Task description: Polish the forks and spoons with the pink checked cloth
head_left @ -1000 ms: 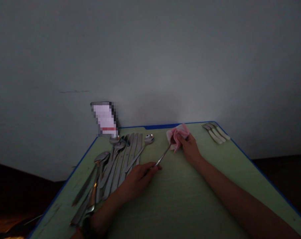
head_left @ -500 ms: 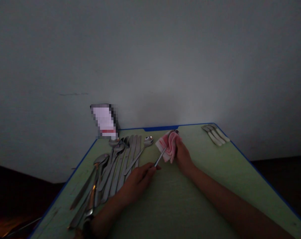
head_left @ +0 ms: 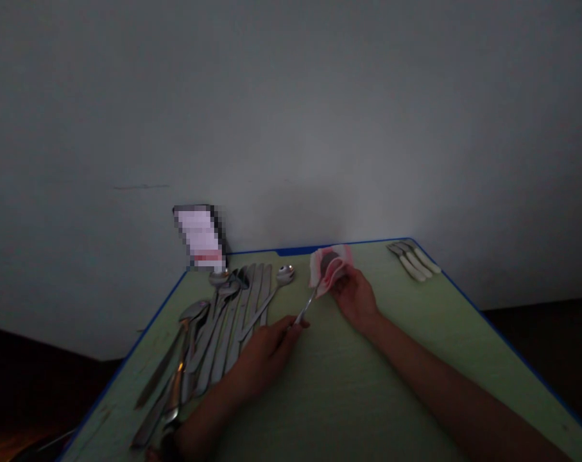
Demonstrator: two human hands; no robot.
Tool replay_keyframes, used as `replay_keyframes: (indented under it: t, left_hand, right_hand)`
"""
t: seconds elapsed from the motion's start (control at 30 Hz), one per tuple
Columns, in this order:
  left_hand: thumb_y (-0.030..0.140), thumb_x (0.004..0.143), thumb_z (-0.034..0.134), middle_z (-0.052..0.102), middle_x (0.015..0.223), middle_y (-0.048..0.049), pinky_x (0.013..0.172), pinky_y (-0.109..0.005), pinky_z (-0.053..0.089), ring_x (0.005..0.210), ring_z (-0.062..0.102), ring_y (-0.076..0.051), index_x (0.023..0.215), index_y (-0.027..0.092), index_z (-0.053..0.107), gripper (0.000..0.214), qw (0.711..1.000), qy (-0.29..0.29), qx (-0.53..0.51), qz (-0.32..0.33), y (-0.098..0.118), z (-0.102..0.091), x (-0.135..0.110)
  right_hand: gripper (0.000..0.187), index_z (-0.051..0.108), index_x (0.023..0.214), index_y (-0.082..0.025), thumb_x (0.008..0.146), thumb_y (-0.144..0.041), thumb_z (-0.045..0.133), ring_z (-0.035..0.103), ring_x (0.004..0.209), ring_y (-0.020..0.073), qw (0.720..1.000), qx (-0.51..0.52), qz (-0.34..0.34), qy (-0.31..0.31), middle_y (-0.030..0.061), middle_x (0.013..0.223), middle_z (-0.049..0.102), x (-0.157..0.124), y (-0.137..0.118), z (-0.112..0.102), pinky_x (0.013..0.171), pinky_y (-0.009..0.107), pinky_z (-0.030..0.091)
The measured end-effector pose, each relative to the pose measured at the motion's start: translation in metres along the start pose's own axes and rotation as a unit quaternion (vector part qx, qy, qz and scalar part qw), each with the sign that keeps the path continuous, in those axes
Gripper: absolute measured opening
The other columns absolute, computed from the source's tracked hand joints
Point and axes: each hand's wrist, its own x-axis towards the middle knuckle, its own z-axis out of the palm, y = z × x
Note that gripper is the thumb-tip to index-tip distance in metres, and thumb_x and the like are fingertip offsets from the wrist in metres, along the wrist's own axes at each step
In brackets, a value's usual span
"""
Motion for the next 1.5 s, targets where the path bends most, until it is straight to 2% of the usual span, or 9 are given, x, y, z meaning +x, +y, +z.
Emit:
replay_keyframes:
  t: [0.1,0.23,0.4,0.57,0.7,0.83,1.17,1.37,1.5]
  left_hand:
    - [0.041,0.093,0.032,0.064,0.067,0.0006,0.056,-0.022,0.038,0.056,0.057,-0.014,0.108,0.019,0.060,0.039,1.000,-0.004,0.018,0.008,0.002,0.001,-0.001]
    - [0.040,0.093,0.033,0.068,0.076,-0.0008,0.059,-0.023,0.039,0.061,0.060,-0.015,0.109,0.021,0.060,0.037,0.999,-0.021,0.037,0.021,0.001,0.002,-0.002]
    - [0.040,0.093,0.032,0.068,0.075,-0.0009,0.058,-0.023,0.039,0.059,0.060,-0.015,0.110,0.021,0.060,0.038,0.998,-0.025,0.052,0.018,0.001,0.002,-0.001]
    - [0.038,0.093,0.032,0.067,0.075,-0.0006,0.061,-0.023,0.041,0.064,0.060,-0.015,0.108,0.019,0.061,0.038,1.000,-0.004,0.007,0.014,-0.001,0.001,-0.001]
    - [0.039,0.092,0.034,0.066,0.077,0.0003,0.063,-0.022,0.041,0.068,0.059,-0.015,0.105,0.019,0.063,0.037,1.000,0.020,-0.022,0.009,-0.006,0.003,-0.001]
    - [0.043,0.091,0.034,0.055,0.060,0.0029,0.054,-0.021,0.037,0.057,0.052,-0.013,0.103,0.018,0.065,0.042,0.999,-0.009,-0.023,-0.024,-0.006,0.001,-0.001]
    - [0.044,0.090,0.033,0.047,0.055,0.0045,0.048,-0.020,0.034,0.051,0.047,-0.012,0.106,0.017,0.064,0.044,0.998,-0.025,-0.046,-0.033,0.003,-0.004,0.000]
    - [0.041,0.091,0.033,0.056,0.063,0.0019,0.054,-0.021,0.037,0.057,0.051,-0.013,0.106,0.019,0.063,0.041,0.999,-0.004,-0.040,-0.019,-0.005,0.000,-0.001]
    - [0.043,0.091,0.031,0.050,0.058,0.0037,0.051,-0.020,0.035,0.053,0.048,-0.012,0.107,0.018,0.062,0.042,0.998,-0.013,-0.047,-0.027,-0.006,0.000,-0.001]
  right_hand:
    - [0.015,0.062,0.074,-0.016,0.079,-0.021,0.049,0.061,0.063,0.0130,1.000,0.011,0.008,-0.024,0.0005,0.065,0.066,-0.002,-0.003,0.001,0.065,0.025,0.049]
    - [0.026,0.063,0.091,-0.017,0.082,-0.037,0.049,0.063,0.074,0.0148,0.996,0.068,0.035,-0.048,0.0020,0.081,0.069,-0.004,-0.010,0.006,0.073,0.028,0.050]
    - [0.015,0.063,0.086,-0.016,0.079,-0.018,0.050,0.064,0.070,0.0140,0.998,0.025,0.048,-0.020,0.0013,0.077,0.070,-0.001,-0.005,0.005,0.073,0.027,0.050]
    - [0.018,0.063,0.082,-0.014,0.080,-0.018,0.046,0.064,0.070,0.0158,0.997,0.029,0.073,-0.018,0.0036,0.076,0.070,0.004,-0.004,-0.001,0.075,0.029,0.050]
    - [0.031,0.062,0.093,-0.012,0.086,-0.031,0.040,0.065,0.083,0.0187,0.992,0.087,0.074,-0.049,0.0071,0.087,0.070,0.003,-0.012,-0.002,0.083,0.033,0.048]
    - [0.049,0.059,0.105,-0.011,0.084,-0.051,0.038,0.063,0.090,0.0234,0.989,0.093,0.107,-0.052,0.0098,0.095,0.069,-0.002,-0.016,0.000,0.086,0.041,0.047]
    - [0.028,0.062,0.089,-0.015,0.085,-0.036,0.043,0.064,0.079,0.0192,0.985,0.048,0.144,-0.077,0.0053,0.081,0.070,-0.003,-0.010,0.005,0.083,0.036,0.048]
    - [0.037,0.062,0.091,-0.014,0.085,-0.043,0.040,0.065,0.080,0.0217,0.995,0.066,0.080,-0.009,0.0076,0.084,0.070,0.001,-0.014,-0.002,0.082,0.038,0.048]
    - [0.038,0.063,0.089,-0.014,0.086,-0.043,0.040,0.065,0.075,0.0215,0.997,0.061,0.047,0.005,0.0077,0.081,0.070,0.005,-0.015,-0.008,0.080,0.039,0.049]
